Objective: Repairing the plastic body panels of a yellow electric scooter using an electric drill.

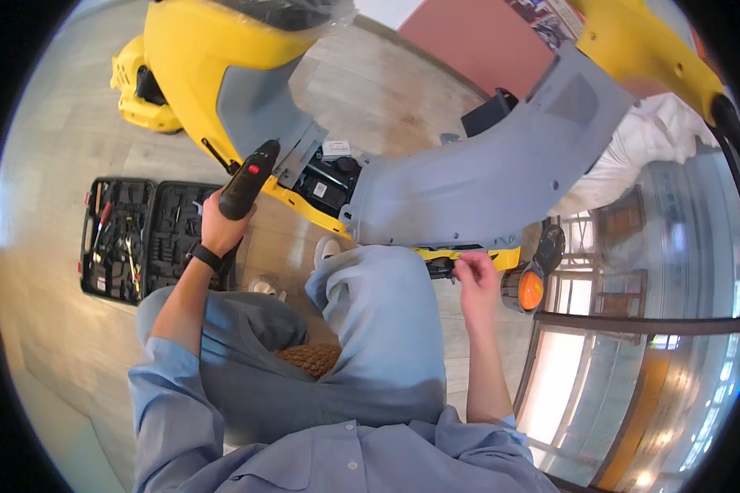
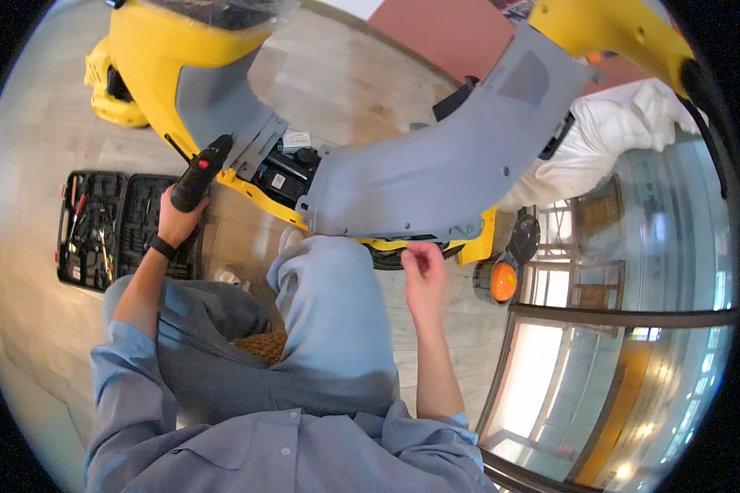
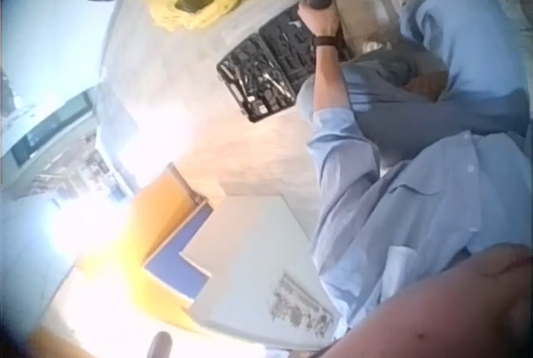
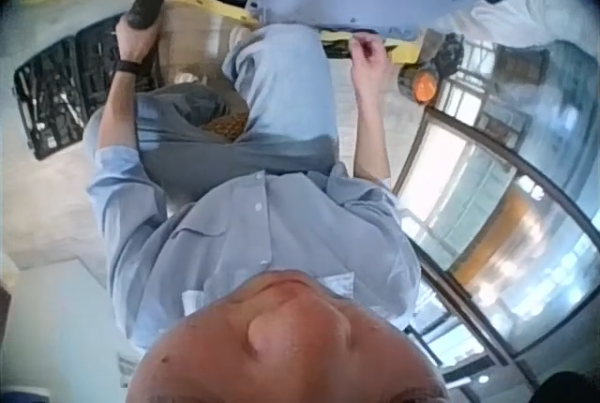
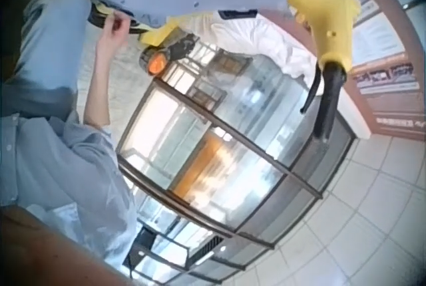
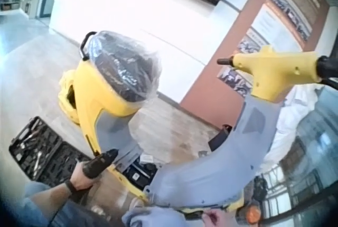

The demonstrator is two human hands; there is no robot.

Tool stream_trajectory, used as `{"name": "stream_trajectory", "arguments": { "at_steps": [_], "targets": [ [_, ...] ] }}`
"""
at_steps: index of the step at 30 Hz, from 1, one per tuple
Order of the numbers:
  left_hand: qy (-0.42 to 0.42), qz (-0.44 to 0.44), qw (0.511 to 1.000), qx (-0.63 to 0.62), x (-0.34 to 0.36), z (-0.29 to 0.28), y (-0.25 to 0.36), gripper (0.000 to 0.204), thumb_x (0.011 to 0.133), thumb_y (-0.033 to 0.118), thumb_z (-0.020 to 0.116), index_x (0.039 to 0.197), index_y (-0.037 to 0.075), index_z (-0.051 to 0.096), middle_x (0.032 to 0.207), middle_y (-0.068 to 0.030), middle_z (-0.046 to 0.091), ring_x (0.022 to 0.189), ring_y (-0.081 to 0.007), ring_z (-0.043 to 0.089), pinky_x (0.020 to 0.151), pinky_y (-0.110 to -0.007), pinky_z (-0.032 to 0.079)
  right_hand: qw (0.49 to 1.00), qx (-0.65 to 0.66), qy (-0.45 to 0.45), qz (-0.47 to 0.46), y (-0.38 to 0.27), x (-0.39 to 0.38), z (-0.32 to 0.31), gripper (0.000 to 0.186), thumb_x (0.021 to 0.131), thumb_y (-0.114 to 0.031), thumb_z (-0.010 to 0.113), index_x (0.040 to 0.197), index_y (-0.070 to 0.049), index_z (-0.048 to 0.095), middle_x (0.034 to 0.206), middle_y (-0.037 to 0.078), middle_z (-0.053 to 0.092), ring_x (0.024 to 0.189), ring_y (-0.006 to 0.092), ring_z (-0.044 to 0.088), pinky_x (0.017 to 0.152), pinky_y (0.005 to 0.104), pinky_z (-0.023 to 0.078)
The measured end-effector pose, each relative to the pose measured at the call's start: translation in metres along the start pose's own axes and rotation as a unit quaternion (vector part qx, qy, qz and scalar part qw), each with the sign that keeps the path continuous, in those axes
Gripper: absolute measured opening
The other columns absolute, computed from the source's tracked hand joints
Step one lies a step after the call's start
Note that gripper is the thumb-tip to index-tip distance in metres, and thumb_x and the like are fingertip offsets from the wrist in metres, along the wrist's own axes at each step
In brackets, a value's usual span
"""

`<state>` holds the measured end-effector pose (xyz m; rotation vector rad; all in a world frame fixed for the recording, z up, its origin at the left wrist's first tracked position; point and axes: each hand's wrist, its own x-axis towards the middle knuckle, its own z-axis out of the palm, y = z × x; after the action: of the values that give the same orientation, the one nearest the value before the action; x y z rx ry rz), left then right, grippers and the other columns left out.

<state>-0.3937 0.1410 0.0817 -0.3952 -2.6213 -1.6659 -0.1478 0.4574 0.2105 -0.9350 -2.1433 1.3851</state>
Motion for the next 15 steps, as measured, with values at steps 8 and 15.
{"name": "stream_trajectory", "arguments": {
  "at_steps": [8,15],
  "targets": [
    [-0.011,-0.095,0.983,-0.154,0.002,0.010,-0.020,0.028,0.068,0.016,0.075,0.085,-0.002,0.062,0.076,-0.0112,0.066,0.067,-0.0190,0.061,0.066,-0.033,0.049,0.686,-0.519,-0.216,-0.461,0.055,0.066,0.067,0.033,0.079,-0.019,0.051,0.110,-0.009,0.058,0.119,0.012,0.055,0.113,0.0264,0.051,0.095,0.0394,0.040],
    [-0.017,-0.044,0.998,-0.039,0.000,0.000,-0.010,0.034,0.066,0.017,0.074,0.093,0.000,0.063,0.076,-0.0170,0.066,0.072,-0.0317,0.065,0.069,-0.035,0.050,0.502,-0.711,-0.337,-0.361,0.114,0.113,0.119,0.046,0.092,-0.026,0.038,0.135,-0.007,0.043,0.140,0.022,0.040,0.133,0.0368,0.033,0.108,0.0570,0.020]
  ]
}}
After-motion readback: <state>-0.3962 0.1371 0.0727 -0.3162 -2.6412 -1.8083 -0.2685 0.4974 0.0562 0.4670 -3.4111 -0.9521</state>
